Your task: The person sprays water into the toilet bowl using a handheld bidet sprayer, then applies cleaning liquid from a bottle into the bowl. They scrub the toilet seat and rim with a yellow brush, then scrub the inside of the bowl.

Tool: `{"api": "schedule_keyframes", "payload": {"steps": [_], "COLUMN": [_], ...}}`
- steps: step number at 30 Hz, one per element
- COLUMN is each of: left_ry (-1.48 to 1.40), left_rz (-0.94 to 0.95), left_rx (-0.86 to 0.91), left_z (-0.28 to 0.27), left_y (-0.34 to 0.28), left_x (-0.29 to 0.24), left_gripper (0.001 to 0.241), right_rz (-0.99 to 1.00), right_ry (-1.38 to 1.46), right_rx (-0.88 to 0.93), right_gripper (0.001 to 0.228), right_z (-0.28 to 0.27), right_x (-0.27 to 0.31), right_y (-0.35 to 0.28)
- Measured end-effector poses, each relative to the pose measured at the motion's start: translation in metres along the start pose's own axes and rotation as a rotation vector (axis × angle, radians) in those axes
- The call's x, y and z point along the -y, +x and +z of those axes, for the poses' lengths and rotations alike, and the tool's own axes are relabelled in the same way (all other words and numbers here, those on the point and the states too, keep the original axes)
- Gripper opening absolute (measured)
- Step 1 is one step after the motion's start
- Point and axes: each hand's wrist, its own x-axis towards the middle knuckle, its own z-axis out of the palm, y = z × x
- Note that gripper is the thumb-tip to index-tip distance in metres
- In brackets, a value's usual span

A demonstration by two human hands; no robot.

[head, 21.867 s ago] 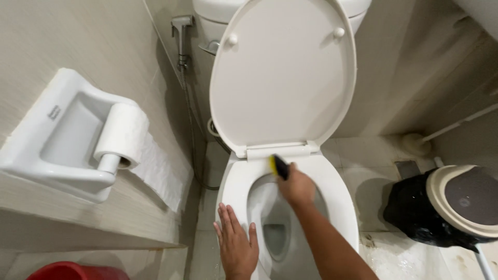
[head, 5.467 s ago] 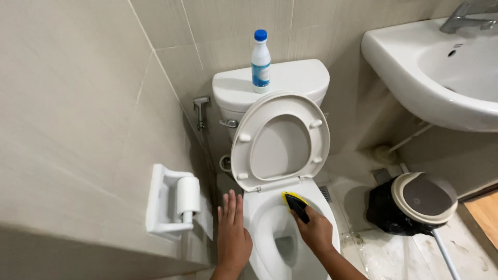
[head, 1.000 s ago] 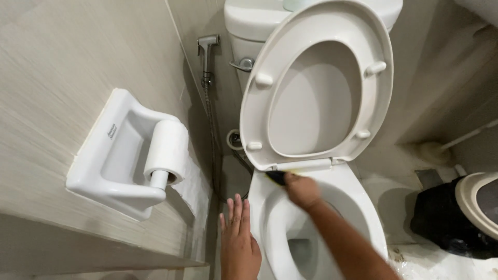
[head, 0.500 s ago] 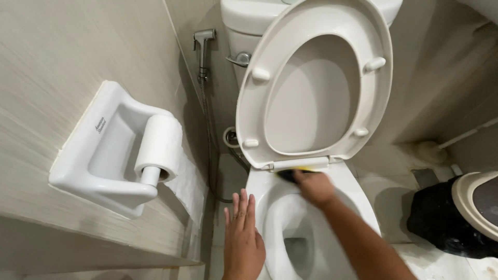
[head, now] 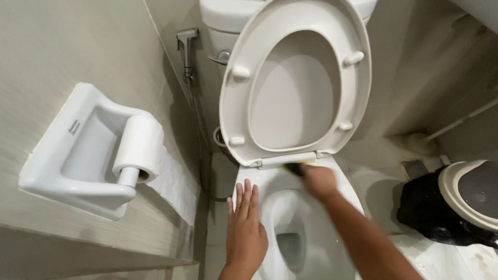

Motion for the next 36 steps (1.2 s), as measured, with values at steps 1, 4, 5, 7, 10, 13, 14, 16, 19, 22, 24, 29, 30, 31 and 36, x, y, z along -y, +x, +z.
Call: {"api": "schedule_keyframes", "payload": {"steps": [1, 4, 5, 7, 10, 13, 14, 16, 19, 22, 24, 29, 30, 31, 36], "left_ry": [0.000, 0.018, 0.023, 0.024, -0.015, -0.024, -0.020, -0.023, -0.026, -0.042, -0.026, -0.065, -0.076, -0.076, -0.066], "left_rz": [0.002, 0.035, 0.035, 0.035, -0.011, 0.043, 0.046, 0.057, 0.075, 0.101, 0.116, 0.093, 0.074, 0.077, -0.086], "left_rx": [0.003, -0.048, -0.036, -0.039, 0.027, 0.032, 0.038, 0.048, 0.043, 0.058, 0.062, 0.100, 0.127, 0.141, 0.182], "left_z": [0.001, 0.002, 0.002, 0.004, 0.014, 0.033, 0.038, 0.048, 0.060, 0.066, 0.070, 0.072, 0.066, 0.066, 0.052], "left_y": [-0.002, -0.007, -0.007, -0.003, 0.001, 0.007, 0.008, 0.008, 0.011, 0.009, 0.004, -0.022, -0.029, -0.038, -0.072], "left_x": [0.002, 0.009, 0.009, 0.005, -0.009, -0.025, -0.028, -0.033, -0.042, -0.057, -0.068, -0.081, -0.084, -0.081, -0.076], "left_gripper": [0.083, 0.082, 0.081, 0.081, 0.081, 0.081, 0.082, 0.084, 0.082, 0.080, 0.080, 0.080, 0.080, 0.080, 0.088], "right_rz": [0.003, 0.293, 0.361, 0.422, 0.431, 0.389, 0.406, 0.433, 0.499, 0.392, 0.333, 0.514, 0.529, 0.542, 0.632], "right_ry": [0.001, 0.011, 0.010, 0.001, 0.006, 0.066, 0.122, 0.174, 0.280, 0.180, 0.180, 0.294, 0.301, 0.305, 0.469], "right_rx": [0.001, 0.109, 0.141, 0.160, 0.136, 0.097, 0.083, 0.066, 0.053, 0.239, 0.202, 0.031, -0.008, -0.001, 0.160], "right_gripper": [0.031, 0.034, 0.040, 0.045, 0.056, 0.052, 0.051, 0.051, 0.049, 0.044, 0.044, 0.048, 0.050, 0.050, 0.040], "right_z": [-0.011, -0.039, -0.044, -0.049, -0.042, -0.048, -0.050, -0.052, -0.052, -0.044, -0.038, -0.041, -0.035, -0.023, -0.017], "right_x": [-0.021, -0.070, -0.079, -0.088, -0.079, -0.072, -0.075, -0.082, -0.089, -0.084, -0.083, -0.077, -0.074, -0.076, -0.031], "right_y": [-0.009, -0.032, -0.040, -0.042, -0.046, -0.050, -0.056, -0.072, -0.111, -0.152, -0.163, -0.143, -0.149, -0.175, -0.288]}}
